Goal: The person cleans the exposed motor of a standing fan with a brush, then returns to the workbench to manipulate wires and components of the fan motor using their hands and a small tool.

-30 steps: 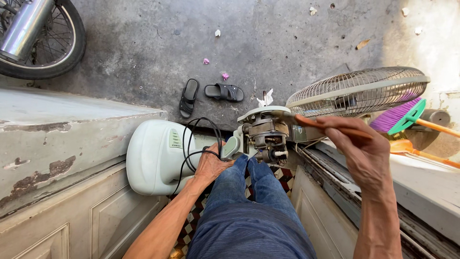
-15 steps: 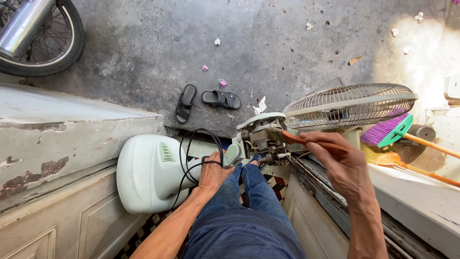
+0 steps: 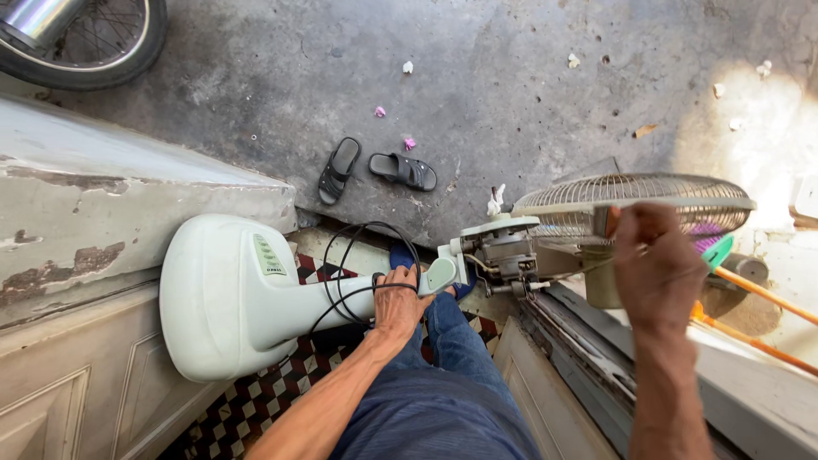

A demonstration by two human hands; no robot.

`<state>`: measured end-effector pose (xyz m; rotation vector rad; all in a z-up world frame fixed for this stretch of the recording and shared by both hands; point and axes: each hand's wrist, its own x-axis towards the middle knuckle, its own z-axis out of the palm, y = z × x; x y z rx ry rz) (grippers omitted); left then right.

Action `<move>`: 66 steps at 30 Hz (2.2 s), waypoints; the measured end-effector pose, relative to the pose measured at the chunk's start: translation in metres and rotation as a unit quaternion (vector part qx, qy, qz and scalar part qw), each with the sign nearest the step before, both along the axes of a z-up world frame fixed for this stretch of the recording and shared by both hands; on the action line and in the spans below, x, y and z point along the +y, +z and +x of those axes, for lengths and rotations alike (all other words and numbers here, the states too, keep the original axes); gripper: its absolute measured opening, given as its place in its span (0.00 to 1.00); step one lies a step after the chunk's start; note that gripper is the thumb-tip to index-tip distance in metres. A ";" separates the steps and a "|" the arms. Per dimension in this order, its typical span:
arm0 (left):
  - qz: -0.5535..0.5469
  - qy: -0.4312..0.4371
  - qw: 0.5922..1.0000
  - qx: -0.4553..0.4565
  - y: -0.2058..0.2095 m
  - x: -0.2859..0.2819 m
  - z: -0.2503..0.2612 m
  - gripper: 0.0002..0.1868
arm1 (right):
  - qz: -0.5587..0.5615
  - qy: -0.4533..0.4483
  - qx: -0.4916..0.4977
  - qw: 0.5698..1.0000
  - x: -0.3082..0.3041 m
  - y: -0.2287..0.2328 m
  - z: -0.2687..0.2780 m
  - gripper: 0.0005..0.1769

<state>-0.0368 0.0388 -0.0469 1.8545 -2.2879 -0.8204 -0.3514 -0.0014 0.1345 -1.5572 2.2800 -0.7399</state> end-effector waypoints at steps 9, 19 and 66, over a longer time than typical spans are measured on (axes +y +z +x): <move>0.080 -0.048 0.995 -0.028 0.002 -0.012 -0.013 0.43 | -0.078 -0.052 -0.067 0.993 0.050 0.000 -0.008 0.09; 0.149 -0.007 0.988 -0.045 0.029 -0.031 -0.048 0.47 | 0.048 -0.029 -0.107 0.993 0.082 0.006 0.024 0.11; 0.354 0.013 0.929 0.104 0.084 -0.081 0.004 0.48 | -0.172 -0.200 -0.547 0.794 0.038 -0.036 -0.072 0.05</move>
